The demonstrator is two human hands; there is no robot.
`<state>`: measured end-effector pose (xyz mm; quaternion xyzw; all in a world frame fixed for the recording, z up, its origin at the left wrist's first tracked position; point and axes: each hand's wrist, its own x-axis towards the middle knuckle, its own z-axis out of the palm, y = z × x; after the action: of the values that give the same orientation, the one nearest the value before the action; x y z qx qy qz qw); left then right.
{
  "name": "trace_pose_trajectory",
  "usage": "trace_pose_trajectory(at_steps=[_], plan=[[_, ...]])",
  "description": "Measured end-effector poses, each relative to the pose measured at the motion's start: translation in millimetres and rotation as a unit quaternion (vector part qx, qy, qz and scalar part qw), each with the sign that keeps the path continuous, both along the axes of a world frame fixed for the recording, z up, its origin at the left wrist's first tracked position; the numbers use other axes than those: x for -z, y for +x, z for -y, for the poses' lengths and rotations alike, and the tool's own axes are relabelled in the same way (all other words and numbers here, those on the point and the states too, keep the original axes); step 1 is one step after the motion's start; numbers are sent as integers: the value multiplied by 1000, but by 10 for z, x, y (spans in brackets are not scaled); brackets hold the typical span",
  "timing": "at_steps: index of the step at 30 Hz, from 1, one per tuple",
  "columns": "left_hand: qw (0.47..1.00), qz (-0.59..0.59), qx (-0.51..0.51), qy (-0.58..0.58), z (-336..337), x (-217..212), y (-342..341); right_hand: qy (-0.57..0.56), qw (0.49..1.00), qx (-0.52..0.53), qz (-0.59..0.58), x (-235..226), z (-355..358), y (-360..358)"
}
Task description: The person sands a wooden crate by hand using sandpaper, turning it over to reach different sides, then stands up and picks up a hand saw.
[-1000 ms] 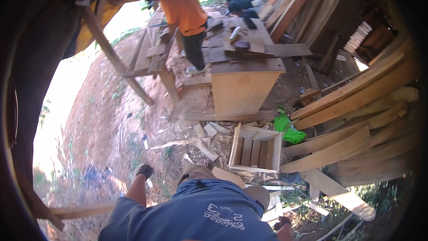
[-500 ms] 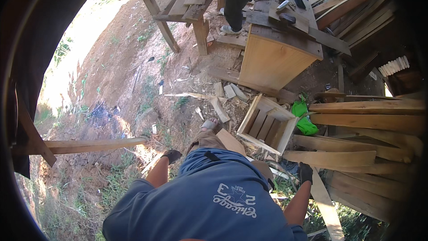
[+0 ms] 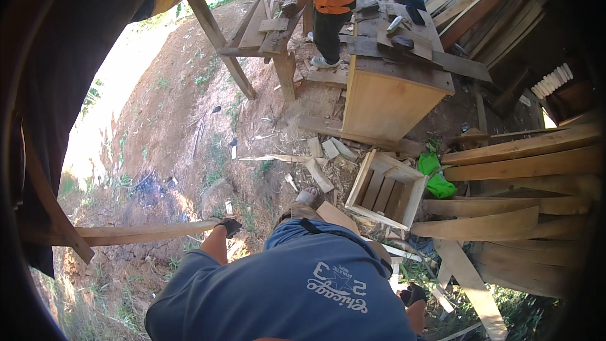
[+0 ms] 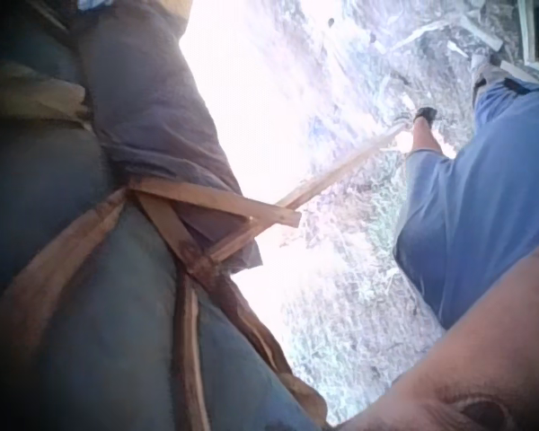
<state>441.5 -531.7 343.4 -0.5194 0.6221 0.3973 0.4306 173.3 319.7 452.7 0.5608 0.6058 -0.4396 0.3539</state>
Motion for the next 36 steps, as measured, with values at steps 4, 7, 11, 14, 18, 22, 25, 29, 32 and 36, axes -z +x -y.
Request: trace_pose_trajectory(at_steps=[4, 7, 11, 14, 18, 22, 25, 29, 32, 36], plan=[[996, 5, 77, -47, 477, -210, -771, 12, 997, 69, -39, -62, -249, 272], [983, -43, 162, -70, 441, -471, -1993, -1, 985, 132, -111, -72, -591, 715], [803, -212, 535, -155, 143, -971, -3273, -58, 953, 228, -191, 184, -32, 1355], [675, -457, 579, -25, -1455, -1358, -4577, 113, 978, 111, -136, 551, -124, 2751], [434, -520, 731, 88, -3810, -2162, -5334, 36, 939, 328, -99, 1015, 1357, 4037], [365, -525, 732, 236, -5822, -2906, -4641, 6, 843, 538, -22, 974, 2620, 5152], [305, -515, 754, 271, -6277, -2817, -4273, -6, 775, 631, -4, 1125, 3152, 5410], [323, -444, 802, 236, -5804, -2770, -4299, 65, 721, 690, -10, 1207, 2837, 5673], [429, -452, 773, 119, -4342, -2234, -4994, 35, 772, 612, -168, 1042, 1261, 5249], [693, -361, 611, -122, -1796, -2144, -5133, 292, 888, 239, -263, 63, -294, 2948]])
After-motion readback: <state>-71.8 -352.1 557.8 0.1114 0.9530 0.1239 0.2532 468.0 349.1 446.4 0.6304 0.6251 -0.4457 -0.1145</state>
